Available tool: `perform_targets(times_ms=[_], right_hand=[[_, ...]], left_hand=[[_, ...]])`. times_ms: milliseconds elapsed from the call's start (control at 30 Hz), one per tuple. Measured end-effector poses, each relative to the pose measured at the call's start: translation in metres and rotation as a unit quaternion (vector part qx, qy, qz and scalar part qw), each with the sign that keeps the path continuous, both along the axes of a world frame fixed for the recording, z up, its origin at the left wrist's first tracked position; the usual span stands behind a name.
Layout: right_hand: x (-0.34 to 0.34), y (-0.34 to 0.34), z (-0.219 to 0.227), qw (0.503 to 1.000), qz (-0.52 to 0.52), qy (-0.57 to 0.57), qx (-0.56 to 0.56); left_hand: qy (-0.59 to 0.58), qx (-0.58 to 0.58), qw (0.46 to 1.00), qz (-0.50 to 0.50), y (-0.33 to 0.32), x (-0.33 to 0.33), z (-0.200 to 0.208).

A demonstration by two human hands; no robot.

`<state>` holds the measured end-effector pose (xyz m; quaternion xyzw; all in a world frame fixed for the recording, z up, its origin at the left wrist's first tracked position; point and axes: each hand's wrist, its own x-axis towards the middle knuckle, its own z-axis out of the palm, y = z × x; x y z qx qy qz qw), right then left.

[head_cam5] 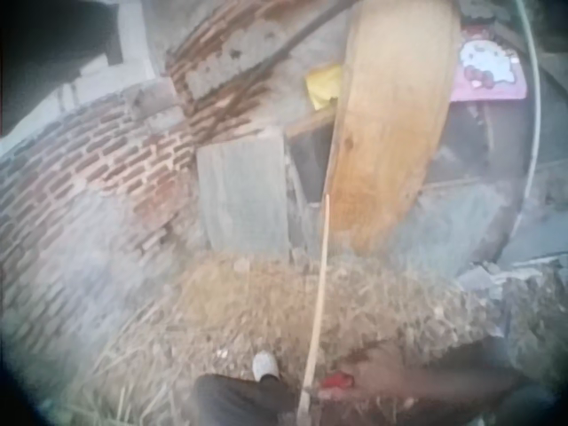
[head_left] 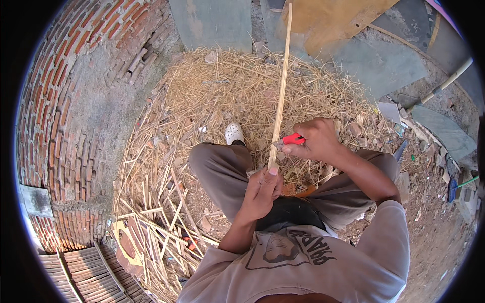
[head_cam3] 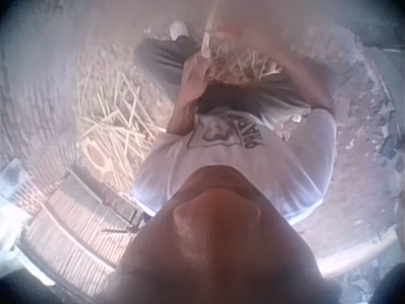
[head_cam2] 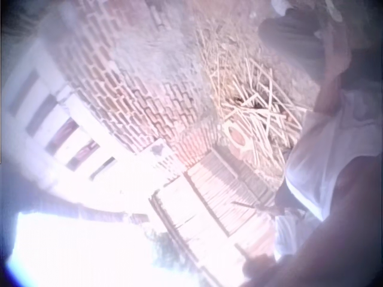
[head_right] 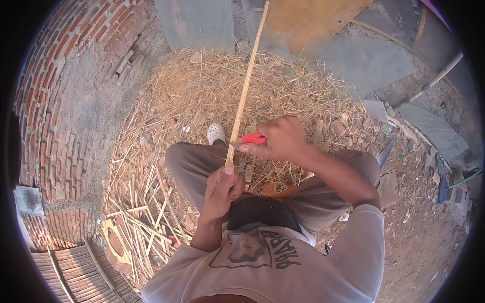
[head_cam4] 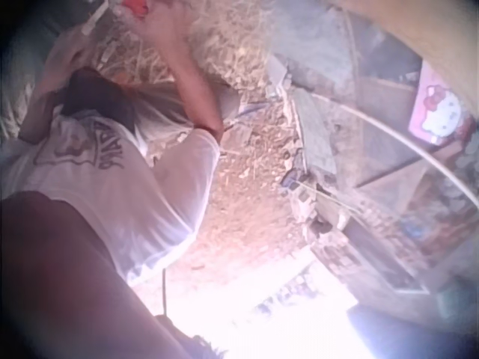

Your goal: The person sits on the ground and uses a red utility knife to shave a long, thin bamboo stick. They repeatedly scrape the surface of the stick to remove the outer layer, holding the stick with one hand and the knife with the other.

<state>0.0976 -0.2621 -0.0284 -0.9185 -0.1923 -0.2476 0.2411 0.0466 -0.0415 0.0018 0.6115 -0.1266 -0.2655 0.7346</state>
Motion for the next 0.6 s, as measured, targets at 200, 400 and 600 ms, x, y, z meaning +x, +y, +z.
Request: perform_targets(times_ms=[200,400,600], right_hand=[[0.026,-0.033,-0.002,0.989,-0.117,0.086,0.039],[-0.007,-0.003,0.006,0.998,0.012,0.056,0.02],[0.021,-0.032,0.01,0.987,-0.105,0.106,0.066]], left_hand=[[-0.056,-0.003,0.998,-0.035,-0.004,-0.007,0.007],[-0.021,0.001,1.0,-0.02,0.005,-0.01,0.002],[-0.048,0.002,0.997,-0.062,0.012,-0.019,0.008]])
